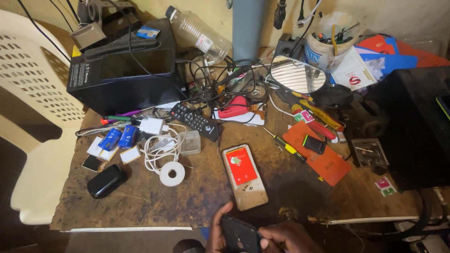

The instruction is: Disassembling a mobile phone using a screwdriver and prying tools on a workbench.

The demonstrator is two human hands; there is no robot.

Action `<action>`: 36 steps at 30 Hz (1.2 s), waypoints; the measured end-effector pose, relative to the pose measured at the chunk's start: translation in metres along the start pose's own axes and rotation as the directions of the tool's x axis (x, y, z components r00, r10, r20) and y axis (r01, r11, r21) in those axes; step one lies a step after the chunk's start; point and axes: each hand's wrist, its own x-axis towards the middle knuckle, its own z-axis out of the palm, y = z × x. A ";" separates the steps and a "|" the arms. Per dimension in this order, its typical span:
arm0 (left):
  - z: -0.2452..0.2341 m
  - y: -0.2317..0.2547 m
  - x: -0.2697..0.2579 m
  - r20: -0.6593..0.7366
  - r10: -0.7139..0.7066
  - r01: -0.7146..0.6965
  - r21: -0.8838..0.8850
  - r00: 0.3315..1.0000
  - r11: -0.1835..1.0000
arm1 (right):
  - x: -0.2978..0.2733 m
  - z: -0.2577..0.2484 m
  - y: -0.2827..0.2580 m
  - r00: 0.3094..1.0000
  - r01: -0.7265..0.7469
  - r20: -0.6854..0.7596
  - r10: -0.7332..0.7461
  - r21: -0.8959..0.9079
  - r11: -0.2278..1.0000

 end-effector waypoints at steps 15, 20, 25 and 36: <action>0.002 -0.006 0.000 0.123 -0.058 0.083 -0.205 0.991 0.975 | 0.021 -0.006 0.002 0.969 -0.091 0.202 -0.142 0.827 0.556; 0.016 0.016 0.034 0.240 -0.795 0.609 -0.769 0.557 0.194 | 0.015 -0.014 -0.021 0.973 -0.172 0.229 -0.026 0.796 0.580; -0.006 -0.019 -0.004 0.039 -0.078 0.087 -0.323 0.996 0.942 | -0.010 0.005 -0.031 0.989 0.151 -0.113 -0.100 0.792 0.592; -0.004 0.004 -0.004 -0.145 -0.289 0.281 -0.072 0.946 0.957 | -0.016 -0.005 -0.046 0.981 -0.159 -0.050 0.185 0.324 0.933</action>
